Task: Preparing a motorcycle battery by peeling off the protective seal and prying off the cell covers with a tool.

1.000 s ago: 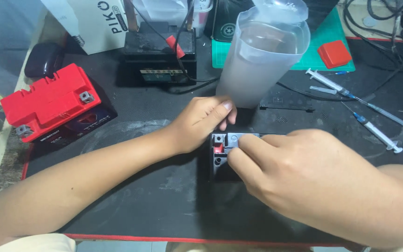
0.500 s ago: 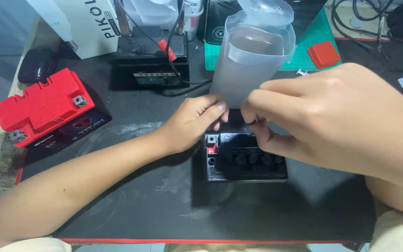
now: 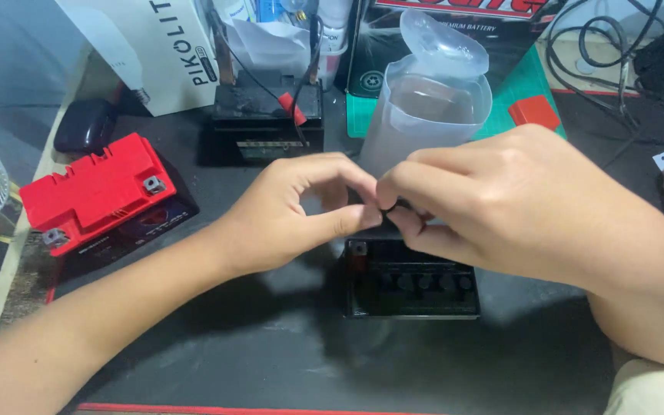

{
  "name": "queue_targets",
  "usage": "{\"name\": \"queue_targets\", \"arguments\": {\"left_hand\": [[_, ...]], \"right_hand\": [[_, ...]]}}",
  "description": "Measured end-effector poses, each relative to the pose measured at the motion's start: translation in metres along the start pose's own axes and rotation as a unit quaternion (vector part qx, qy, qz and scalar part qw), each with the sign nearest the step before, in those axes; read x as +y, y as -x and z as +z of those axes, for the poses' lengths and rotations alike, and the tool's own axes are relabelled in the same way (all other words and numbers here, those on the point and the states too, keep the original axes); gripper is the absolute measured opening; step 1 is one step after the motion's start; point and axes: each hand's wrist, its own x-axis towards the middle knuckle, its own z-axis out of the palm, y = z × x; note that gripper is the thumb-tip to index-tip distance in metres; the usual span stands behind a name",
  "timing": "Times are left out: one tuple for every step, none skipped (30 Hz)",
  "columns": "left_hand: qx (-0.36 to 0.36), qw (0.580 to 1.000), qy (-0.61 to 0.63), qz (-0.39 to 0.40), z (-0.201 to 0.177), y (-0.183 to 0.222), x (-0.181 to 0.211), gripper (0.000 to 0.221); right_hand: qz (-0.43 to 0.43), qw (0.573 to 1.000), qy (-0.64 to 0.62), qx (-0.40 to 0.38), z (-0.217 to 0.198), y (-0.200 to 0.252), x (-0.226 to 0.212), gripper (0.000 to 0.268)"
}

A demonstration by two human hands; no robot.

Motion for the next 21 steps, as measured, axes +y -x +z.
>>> {"name": "queue_targets", "arguments": {"left_hand": [[0.005,0.999,0.026,-0.029,0.001,0.003,0.001,0.012],[0.01,0.997,0.052,-0.058,0.002,0.007,0.003,0.013],[0.012,0.997,0.052,-0.058,0.003,0.009,0.002,0.013],[0.018,0.996,0.072,-0.06,0.003,0.011,0.0,0.013],[0.022,0.994,0.09,-0.06,0.003,0.013,0.0,0.014],[0.024,0.994,0.089,-0.059,0.001,0.015,-0.003,0.014],[0.013,0.996,0.074,-0.056,0.0,0.016,-0.005,0.014],[0.002,0.997,0.058,-0.053,-0.001,0.017,-0.008,0.013],[0.001,0.997,0.059,-0.053,-0.001,0.019,-0.013,0.013],[0.022,0.997,0.041,-0.054,-0.001,0.02,-0.018,0.012],[0.038,0.998,0.025,-0.053,0.001,0.019,-0.024,0.012],[0.031,0.998,0.028,-0.051,-0.003,0.021,-0.023,0.012],[0.049,0.995,0.004,-0.083,-0.004,0.021,-0.023,0.013],[0.067,0.991,-0.021,-0.114,-0.005,0.02,-0.023,0.013],[0.057,0.992,-0.018,-0.11,-0.008,0.02,-0.028,0.013],[0.067,0.99,-0.108,-0.062,-0.012,0.02,-0.033,0.012],[0.08,0.977,-0.198,-0.016,-0.016,0.023,-0.038,0.011],[0.074,0.978,-0.196,-0.013,-0.018,0.025,-0.042,0.011],[0.073,0.919,-0.384,0.046,-0.021,0.027,-0.046,0.01],[0.069,0.822,-0.555,0.105,-0.024,0.031,-0.05,0.01],[0.067,0.823,-0.553,0.106,-0.023,0.031,-0.052,0.01]], "right_hand": [[-0.007,1.0,-0.005,0.005,0.002,-0.002,-0.002,0.011],[-0.015,1.0,-0.01,0.01,0.004,-0.003,-0.003,0.01],[-0.017,1.0,-0.011,0.009,0.006,-0.005,-0.004,0.01],[-0.021,0.999,-0.031,0.009,0.008,-0.006,-0.004,0.012],[-0.024,0.998,-0.052,0.01,0.01,-0.007,-0.004,0.014],[-0.026,0.998,-0.051,0.01,0.011,-0.009,-0.006,0.014],[-0.031,0.998,-0.051,0.019,0.013,-0.009,-0.007,0.013],[-0.036,0.998,-0.051,0.027,0.015,-0.01,-0.008,0.014],[-0.034,0.998,-0.051,0.026,0.014,-0.01,-0.009,0.014],[-0.042,0.998,-0.035,0.035,0.012,-0.01,-0.009,0.008],[-0.045,0.998,-0.018,0.043,0.011,-0.008,-0.009,0.009],[-0.037,0.998,-0.016,0.041,0.004,-0.004,-0.006,0.009],[-0.028,0.998,-0.012,0.046,-0.002,0.003,-0.003,0.016],[-0.018,0.998,-0.008,0.051,-0.009,0.01,0.0,0.024],[-0.008,0.999,-0.004,0.049,-0.014,0.018,0.005,0.024],[0.013,0.998,-0.009,0.057,-0.02,0.027,0.01,0.018],[0.03,0.997,-0.016,0.067,-0.024,0.034,0.015,0.012],[0.038,0.997,-0.015,0.067,-0.023,0.049,0.024,0.012],[0.129,0.991,0.013,0.046,-0.023,0.063,0.033,0.017],[0.219,0.975,0.041,0.026,-0.022,0.076,0.04,0.022],[0.221,0.974,0.041,0.025,-0.015,0.083,0.048,0.022]]}}
